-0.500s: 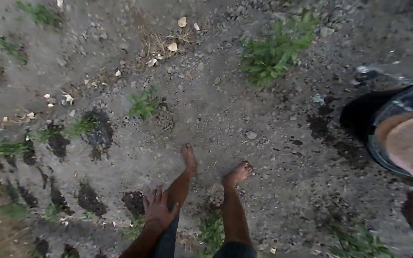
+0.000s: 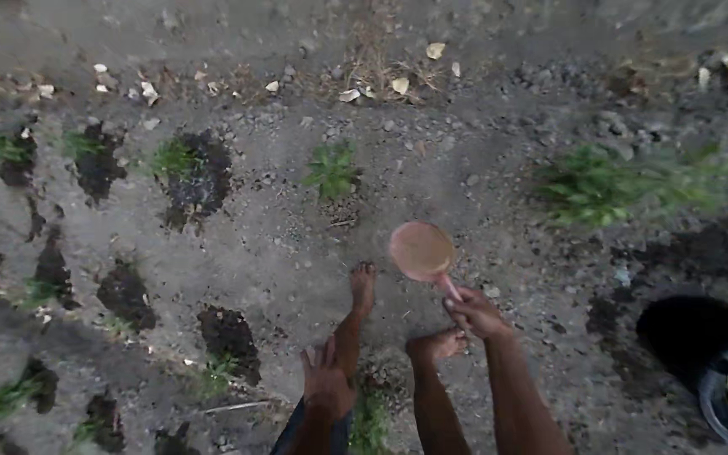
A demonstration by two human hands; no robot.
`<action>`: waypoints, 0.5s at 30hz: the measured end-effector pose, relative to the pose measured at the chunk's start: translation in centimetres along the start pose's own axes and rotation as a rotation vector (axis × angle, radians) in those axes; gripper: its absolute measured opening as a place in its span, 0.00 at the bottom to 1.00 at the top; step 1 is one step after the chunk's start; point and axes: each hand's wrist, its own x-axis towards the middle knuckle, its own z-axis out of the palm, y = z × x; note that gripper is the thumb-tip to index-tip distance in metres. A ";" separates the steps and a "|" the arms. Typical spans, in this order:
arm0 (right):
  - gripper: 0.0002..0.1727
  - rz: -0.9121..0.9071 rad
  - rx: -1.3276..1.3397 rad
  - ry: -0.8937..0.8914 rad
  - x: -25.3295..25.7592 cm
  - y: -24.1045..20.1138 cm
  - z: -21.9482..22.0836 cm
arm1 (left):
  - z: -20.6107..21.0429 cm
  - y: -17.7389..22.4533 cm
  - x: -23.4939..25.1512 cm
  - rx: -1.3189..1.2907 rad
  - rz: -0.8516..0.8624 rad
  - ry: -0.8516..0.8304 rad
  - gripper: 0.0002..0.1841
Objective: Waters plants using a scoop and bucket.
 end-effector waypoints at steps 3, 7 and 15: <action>0.16 0.077 -0.124 -0.020 6.7 -2.7 4.6 | 0.0 -1.5 0.3 -0.105 0.012 -0.025 0.41; 0.17 0.094 -0.206 -0.005 11.6 -5.6 8.4 | 0.5 -2.8 0.7 -0.217 0.040 -0.045 0.40; 0.12 0.067 -0.310 0.219 15.6 -10.1 12.1 | 1.5 -3.7 1.4 -0.320 0.074 -0.091 0.40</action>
